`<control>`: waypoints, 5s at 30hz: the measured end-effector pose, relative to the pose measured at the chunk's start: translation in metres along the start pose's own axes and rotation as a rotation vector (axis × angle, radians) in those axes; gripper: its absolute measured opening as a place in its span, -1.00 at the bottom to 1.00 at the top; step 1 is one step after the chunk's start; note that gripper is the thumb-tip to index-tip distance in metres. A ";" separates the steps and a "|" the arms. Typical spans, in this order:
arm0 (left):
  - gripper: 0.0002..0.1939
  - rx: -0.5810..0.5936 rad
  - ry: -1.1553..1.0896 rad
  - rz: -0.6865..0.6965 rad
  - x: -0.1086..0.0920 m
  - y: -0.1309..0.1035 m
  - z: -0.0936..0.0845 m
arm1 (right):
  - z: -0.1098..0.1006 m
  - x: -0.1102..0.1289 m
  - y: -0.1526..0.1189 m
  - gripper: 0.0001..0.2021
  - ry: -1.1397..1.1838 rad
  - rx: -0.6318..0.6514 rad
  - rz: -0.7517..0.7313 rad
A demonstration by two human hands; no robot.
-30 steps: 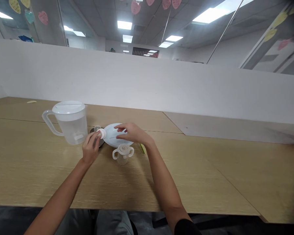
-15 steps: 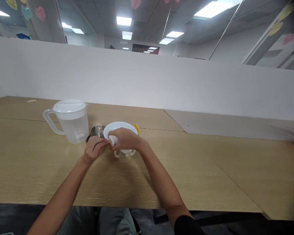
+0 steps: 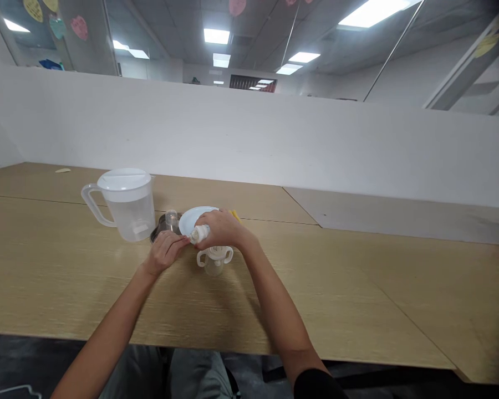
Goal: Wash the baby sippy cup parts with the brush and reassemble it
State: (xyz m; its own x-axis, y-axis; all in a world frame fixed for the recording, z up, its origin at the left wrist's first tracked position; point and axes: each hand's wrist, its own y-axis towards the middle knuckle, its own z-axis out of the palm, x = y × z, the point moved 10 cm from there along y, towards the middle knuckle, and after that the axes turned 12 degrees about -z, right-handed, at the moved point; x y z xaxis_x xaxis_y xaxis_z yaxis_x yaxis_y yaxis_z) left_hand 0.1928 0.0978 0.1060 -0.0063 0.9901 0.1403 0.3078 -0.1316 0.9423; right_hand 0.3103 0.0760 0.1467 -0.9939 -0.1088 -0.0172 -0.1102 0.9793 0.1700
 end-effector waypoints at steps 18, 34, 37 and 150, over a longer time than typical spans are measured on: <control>-0.25 0.333 -0.355 -0.460 0.011 -0.007 0.048 | -0.056 -0.009 -0.033 -0.72 0.357 -0.281 0.060; -0.36 0.538 -0.302 -0.571 -0.007 -0.028 0.089 | -0.013 -0.001 -0.032 -0.73 0.191 0.125 0.024; -0.37 0.512 -0.285 -0.564 -0.007 -0.025 0.085 | -0.007 -0.010 -0.031 -0.75 0.121 0.154 0.129; -0.25 0.792 0.251 -0.757 0.101 -0.063 0.090 | -0.027 -0.031 -0.056 -0.60 0.115 0.061 0.367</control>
State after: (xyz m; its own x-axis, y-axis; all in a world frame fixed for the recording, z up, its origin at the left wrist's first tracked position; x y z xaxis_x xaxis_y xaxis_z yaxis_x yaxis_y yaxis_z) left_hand 0.2582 0.2101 0.0331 -0.6120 0.7520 -0.2449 0.6604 0.6563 0.3648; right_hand 0.3477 0.0203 0.1641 -0.9609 0.2361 0.1449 0.2499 0.9645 0.0856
